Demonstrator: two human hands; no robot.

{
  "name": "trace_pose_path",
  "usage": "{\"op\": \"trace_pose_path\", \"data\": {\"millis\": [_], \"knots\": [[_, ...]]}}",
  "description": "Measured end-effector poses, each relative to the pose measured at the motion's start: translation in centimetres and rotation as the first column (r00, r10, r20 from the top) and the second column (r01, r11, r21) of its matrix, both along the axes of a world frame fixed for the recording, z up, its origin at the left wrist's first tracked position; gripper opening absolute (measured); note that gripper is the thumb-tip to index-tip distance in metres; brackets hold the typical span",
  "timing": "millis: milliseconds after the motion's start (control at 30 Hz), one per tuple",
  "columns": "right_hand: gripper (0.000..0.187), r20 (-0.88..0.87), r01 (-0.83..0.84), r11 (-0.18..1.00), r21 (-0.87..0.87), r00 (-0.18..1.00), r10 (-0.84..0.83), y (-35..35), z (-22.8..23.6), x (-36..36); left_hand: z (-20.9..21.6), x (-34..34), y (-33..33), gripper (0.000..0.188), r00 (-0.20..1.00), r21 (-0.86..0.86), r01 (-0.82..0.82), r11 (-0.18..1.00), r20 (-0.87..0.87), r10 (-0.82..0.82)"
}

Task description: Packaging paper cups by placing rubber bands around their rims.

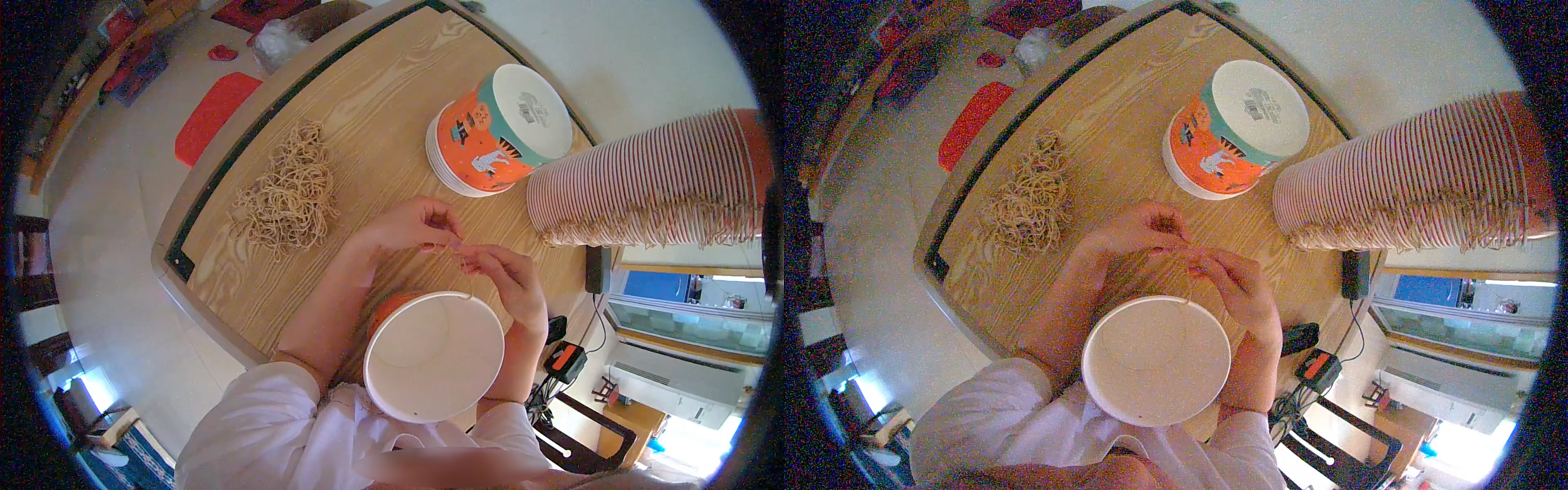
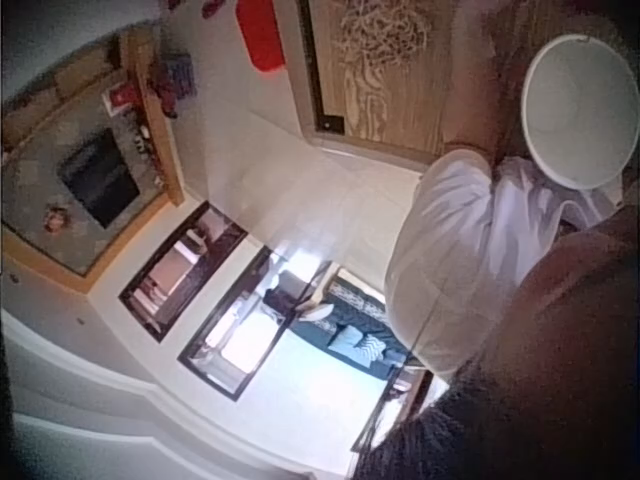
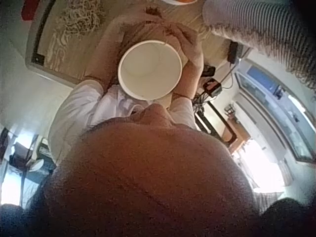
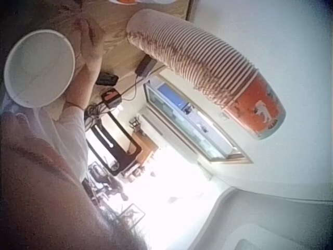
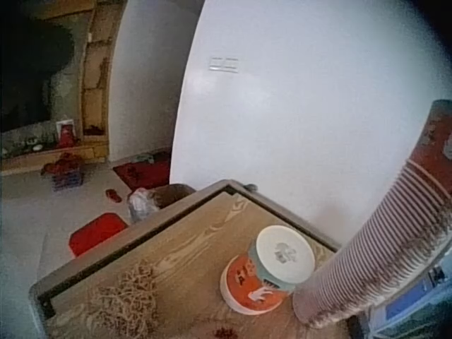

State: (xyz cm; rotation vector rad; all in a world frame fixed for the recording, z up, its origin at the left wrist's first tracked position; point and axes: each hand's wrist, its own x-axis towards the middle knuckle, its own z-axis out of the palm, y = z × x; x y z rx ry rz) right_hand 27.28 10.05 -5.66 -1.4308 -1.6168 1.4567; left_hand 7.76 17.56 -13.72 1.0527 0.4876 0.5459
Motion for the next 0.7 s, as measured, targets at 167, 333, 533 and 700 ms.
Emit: {"op": "trace_pose_path", "data": {"millis": [167, 333, 533, 700], "knots": [[0.024, -0.030, -0.005, 1.000, -0.006, 1.000, 0.005, -0.1, 0.4, -0.2, 0.1, -0.2, -0.2, 0.016, 1.000, -0.019, -0.018, 1.000, 0.017, 0.019], [0.023, -0.102, 0.012, 1.000, 0.015, 0.995, -0.011, -0.2, 0.7, -0.4, 0.4, -0.2, -0.3, 0.016, 0.993, 0.041, 0.028, 0.999, 0.116, -0.033], [0.022, -0.065, -0.003, 1.000, 0.030, 0.998, 0.005, -0.8, 0.8, 0.3, -0.2, -0.6, -0.2, 0.011, 0.988, -0.056, 0.034, 0.998, 0.155, -0.025], [0.025, 0.055, -0.161, 0.986, -0.038, 0.985, 0.163, -0.5, 1.2, 0.7, -0.1, -0.5, -0.2, 0.012, 0.989, -0.056, 0.046, 0.997, 0.145, -0.037]]}}
